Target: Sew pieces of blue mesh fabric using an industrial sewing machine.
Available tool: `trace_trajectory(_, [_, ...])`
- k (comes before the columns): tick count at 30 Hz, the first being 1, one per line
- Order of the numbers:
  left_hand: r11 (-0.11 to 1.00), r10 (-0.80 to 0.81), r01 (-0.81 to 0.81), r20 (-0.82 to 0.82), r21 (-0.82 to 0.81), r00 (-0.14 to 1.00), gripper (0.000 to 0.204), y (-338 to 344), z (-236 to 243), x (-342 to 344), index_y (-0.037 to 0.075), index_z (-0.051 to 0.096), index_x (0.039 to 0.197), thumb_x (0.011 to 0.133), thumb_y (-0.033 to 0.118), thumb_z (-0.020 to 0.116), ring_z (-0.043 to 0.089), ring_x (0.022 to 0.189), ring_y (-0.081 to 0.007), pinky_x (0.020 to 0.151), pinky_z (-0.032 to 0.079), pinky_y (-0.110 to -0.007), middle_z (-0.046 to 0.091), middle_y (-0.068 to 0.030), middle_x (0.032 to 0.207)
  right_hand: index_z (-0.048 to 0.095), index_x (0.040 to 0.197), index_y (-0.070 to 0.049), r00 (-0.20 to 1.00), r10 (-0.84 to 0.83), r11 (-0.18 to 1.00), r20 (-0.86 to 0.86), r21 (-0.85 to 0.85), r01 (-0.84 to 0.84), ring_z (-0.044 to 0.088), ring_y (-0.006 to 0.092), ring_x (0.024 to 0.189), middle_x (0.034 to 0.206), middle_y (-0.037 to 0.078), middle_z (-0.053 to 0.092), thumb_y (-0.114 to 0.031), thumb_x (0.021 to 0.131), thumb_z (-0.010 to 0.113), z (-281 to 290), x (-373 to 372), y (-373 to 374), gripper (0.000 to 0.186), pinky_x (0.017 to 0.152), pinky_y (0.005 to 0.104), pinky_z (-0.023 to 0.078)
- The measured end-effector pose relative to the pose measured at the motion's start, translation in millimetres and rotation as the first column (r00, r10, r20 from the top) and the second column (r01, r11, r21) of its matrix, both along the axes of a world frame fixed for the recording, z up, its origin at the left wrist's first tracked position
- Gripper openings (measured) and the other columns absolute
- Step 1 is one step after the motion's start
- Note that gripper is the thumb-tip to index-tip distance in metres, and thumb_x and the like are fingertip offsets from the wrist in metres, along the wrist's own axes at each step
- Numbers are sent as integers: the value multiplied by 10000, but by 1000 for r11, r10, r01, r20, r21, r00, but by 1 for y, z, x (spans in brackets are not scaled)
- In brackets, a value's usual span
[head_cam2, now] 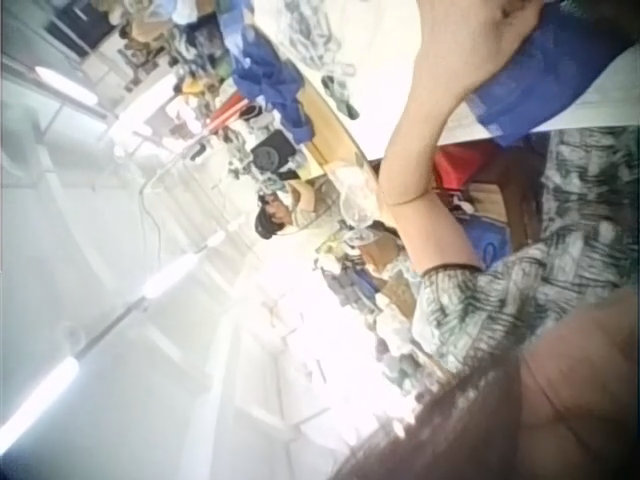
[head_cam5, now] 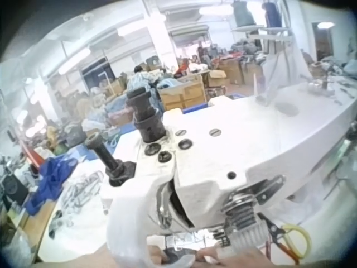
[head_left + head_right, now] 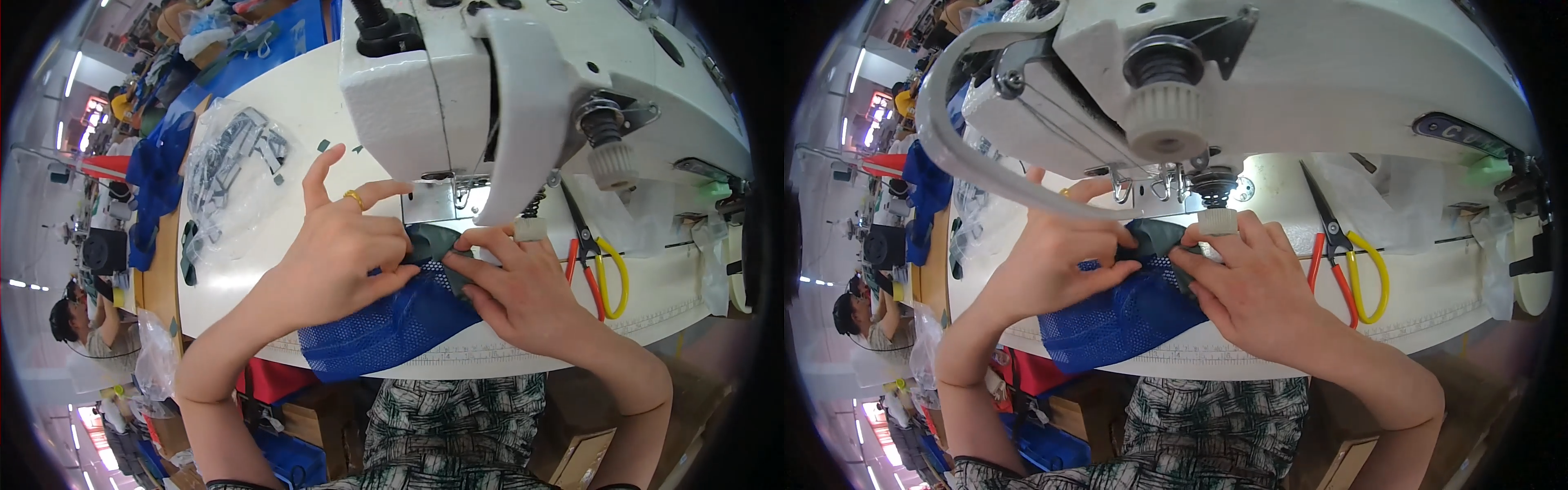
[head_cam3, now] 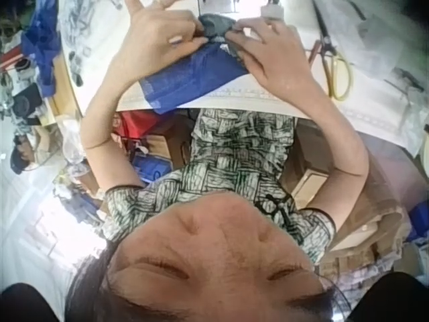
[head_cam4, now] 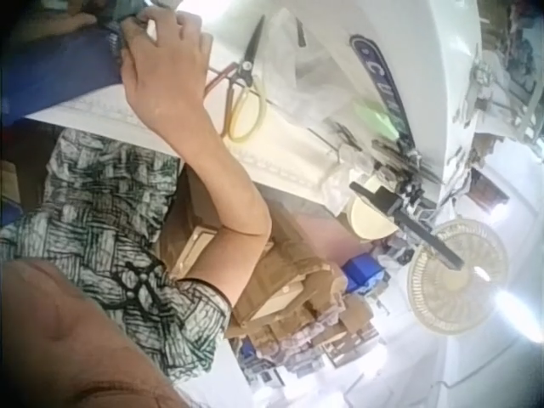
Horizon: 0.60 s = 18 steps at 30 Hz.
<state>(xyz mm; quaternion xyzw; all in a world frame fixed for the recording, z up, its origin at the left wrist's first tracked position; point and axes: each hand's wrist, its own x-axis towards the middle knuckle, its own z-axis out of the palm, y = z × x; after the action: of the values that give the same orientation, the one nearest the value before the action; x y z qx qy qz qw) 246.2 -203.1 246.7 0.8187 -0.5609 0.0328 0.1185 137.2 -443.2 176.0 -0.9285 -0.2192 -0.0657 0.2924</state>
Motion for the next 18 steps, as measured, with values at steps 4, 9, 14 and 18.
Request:
trace_trajectory(4, [986,167,-169,-91,-10,982,279,-9,-15,-5,122,644,770,814,288,864,661,1186,-271,1217,42,-724,671,-11,763,715,1281,-112,1000,3,1000,-12,15,-2,540,286,1133,1319,29,612,-130,875,733,3,0,2,407,905,424,430])
trace_trajectory(9, [953,300,-295,-328,67,896,122,-26,-14,-1,114,652,816,820,33,743,661,1050,-265,1213,159,-680,670,-29,841,712,1286,-103,1000,17,1000,26,20,-17,538,277,1120,1313,26,610,-118,866,731,3,0,2,421,899,416,428])
trace_trajectory(14, [951,224,-292,-418,-105,880,152,-27,-42,6,117,682,790,772,-34,683,650,1030,-249,1155,259,-592,657,-13,909,706,1285,-101,1000,17,999,-9,27,-17,538,286,1120,1324,34,606,-110,863,728,2,2,2,423,907,422,432])
trace_trajectory(18, [944,120,-130,-53,-303,991,156,-27,-41,-20,166,746,797,749,21,714,635,1009,-197,1053,285,-487,661,30,980,696,1286,-99,1000,11,999,-14,48,-10,536,309,1112,1333,47,601,-112,862,726,0,-1,0,426,908,437,434])
